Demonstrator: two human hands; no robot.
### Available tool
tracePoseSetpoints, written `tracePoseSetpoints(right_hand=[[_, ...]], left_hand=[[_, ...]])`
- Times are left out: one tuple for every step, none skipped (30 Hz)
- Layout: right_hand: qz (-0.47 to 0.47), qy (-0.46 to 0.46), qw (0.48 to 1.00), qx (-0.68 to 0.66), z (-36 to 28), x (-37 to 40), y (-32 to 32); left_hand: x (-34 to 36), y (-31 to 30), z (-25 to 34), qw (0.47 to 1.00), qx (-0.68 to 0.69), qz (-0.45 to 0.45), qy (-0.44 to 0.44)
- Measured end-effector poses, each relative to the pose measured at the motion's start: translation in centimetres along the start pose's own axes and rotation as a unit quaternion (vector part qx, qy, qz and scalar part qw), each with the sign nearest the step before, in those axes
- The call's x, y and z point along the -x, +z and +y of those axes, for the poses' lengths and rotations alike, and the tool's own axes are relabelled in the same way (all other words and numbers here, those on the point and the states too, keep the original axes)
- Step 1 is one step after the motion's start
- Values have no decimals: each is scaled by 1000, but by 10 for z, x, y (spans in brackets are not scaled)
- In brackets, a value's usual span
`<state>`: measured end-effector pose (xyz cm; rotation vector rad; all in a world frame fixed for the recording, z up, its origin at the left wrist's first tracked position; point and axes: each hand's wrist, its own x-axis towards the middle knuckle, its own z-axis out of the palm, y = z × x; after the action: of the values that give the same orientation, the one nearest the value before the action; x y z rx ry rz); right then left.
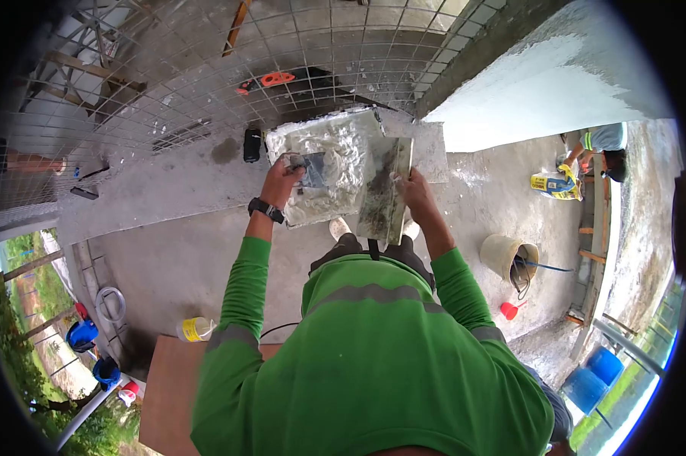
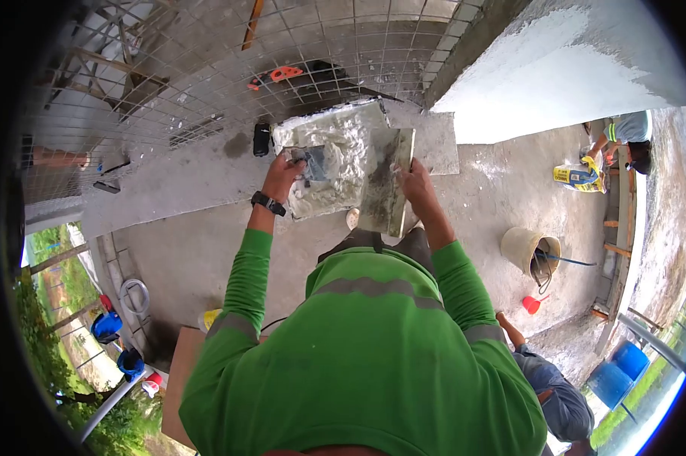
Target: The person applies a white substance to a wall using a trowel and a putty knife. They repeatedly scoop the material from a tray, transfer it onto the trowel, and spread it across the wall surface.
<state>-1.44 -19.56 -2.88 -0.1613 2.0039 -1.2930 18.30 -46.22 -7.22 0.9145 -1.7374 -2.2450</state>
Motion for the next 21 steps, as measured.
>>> tracePoseSetpoints(right_hand=[[-49,26,996,-74,3,1,9],[-97,51,983,-147,5,2,17],[-146,64,961,-227,6,2,24],[-194,78,929,-304,-7,11,33],[-153,121,912,-362,-21,19,43],[-155,116,911,-364,-7,13,48],[-170,-75,954,-235,17,-2,57],[-172,-263,945,-95,34,-14,65],[-196,-270,933,-134,34,-23,71],[-194,-276,932,-136,14,-14,69],[-252,-102,908,-319,-27,8,60],[-295,78,822,-480,-58,26,54],[-294,72,822,-483,-74,37,52],[-274,72,837,-469,-85,47,51],[-252,73,851,-454,-91,52,49],[-251,67,851,-456,-92,56,47],[-234,68,855,-458,-92,60,42],[-217,69,859,-459,-91,61,38],[-213,66,858,-463,-87,59,33],[-219,55,860,-458,-79,56,28],[-223,44,862,-453,-80,57,25]], left_hand=[[7,6,17,999,-16,35,36],[12,12,32,994,-31,69,74],[16,18,41,987,-36,86,131],[24,27,54,986,-39,84,137],[33,35,67,974,-94,102,178],[39,40,75,957,-148,120,218],[38,41,72,923,-209,131,294],[51,53,96,899,-259,111,334],[53,52,101,873,-292,94,380],[53,51,105,843,-323,77,424],[54,50,108,839,-325,75,430],[55,47,112,817,-343,57,460],[55,45,115,794,-360,39,489],[55,44,118,791,-361,37,493],[55,44,123,775,-376,38,506],[54,44,126,759,-391,40,519],[53,43,130,757,-392,36,521],[51,43,132,755,-392,32,525],[49,43,134,747,-396,35,532],[49,43,135,740,-401,37,539],[48,44,136,737,-408,42,537]])
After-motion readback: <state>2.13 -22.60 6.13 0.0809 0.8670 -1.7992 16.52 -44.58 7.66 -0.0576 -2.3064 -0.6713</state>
